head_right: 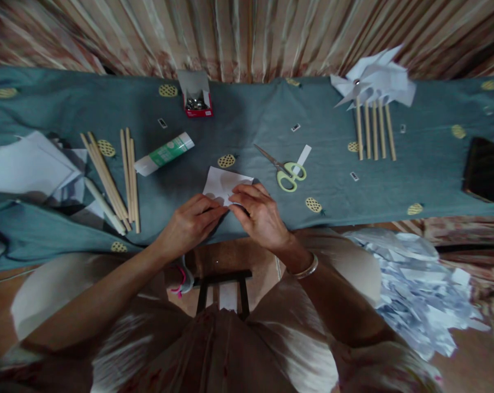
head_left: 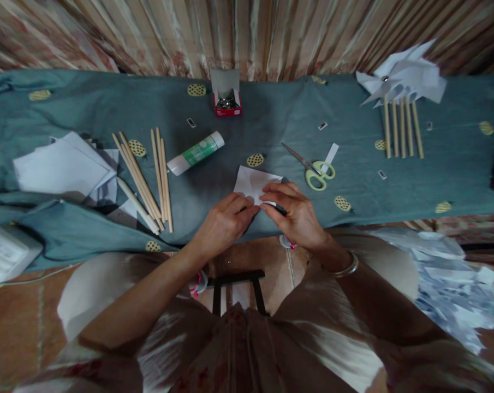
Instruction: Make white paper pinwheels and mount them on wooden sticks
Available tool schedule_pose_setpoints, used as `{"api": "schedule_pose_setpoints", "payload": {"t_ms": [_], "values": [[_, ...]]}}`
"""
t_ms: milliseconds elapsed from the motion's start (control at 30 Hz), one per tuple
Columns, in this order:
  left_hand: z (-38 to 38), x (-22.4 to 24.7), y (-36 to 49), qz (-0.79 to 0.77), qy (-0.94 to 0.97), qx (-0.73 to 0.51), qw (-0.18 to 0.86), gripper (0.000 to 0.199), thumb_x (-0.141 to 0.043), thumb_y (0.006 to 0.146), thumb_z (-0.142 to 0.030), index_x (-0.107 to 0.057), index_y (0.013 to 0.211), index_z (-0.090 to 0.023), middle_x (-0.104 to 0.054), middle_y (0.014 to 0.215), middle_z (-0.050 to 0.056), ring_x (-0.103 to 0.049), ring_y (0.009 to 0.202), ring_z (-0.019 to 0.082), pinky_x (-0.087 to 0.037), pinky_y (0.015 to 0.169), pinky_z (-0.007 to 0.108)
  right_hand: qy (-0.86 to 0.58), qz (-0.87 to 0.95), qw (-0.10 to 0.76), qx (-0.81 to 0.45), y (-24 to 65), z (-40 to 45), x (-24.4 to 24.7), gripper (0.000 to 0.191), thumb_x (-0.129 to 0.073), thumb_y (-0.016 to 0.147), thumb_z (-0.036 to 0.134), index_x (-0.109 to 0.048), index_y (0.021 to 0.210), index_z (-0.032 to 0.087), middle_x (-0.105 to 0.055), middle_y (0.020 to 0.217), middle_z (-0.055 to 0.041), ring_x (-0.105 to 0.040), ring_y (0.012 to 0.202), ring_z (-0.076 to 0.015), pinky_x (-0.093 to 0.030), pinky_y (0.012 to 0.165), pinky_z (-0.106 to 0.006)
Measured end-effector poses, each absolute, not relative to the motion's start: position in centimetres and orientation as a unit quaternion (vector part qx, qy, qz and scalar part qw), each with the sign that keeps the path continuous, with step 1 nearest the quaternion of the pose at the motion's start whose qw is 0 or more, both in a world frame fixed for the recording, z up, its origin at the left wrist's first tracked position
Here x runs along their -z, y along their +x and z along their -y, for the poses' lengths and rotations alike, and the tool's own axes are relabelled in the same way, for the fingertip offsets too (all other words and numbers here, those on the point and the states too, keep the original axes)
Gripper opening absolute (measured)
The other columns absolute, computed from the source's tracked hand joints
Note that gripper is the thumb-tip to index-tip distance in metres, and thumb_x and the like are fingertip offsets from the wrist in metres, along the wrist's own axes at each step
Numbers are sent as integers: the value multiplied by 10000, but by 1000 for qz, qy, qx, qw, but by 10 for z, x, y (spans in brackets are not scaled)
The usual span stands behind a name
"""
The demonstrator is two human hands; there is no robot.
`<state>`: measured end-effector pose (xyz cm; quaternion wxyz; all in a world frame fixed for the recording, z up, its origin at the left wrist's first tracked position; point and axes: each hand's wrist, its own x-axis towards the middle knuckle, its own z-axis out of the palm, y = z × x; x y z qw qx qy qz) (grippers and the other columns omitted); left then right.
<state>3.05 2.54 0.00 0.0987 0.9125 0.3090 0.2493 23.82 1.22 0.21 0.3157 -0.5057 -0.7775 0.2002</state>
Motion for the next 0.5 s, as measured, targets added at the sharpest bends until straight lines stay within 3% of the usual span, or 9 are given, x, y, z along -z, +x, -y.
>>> {"api": "schedule_pose_setpoints", "payload": {"t_ms": [500], "values": [[-27, 3, 31, -318, 901, -262, 138, 215, -496, 1000, -189, -699, 1046, -136, -686, 903, 76, -630, 865, 171, -564, 759, 304, -517, 778, 299, -196, 236, -11, -2, 200, -566, 951, 282, -737, 1047, 242, -706, 1159, -90, -616, 1108, -281, -515, 994, -499]]}}
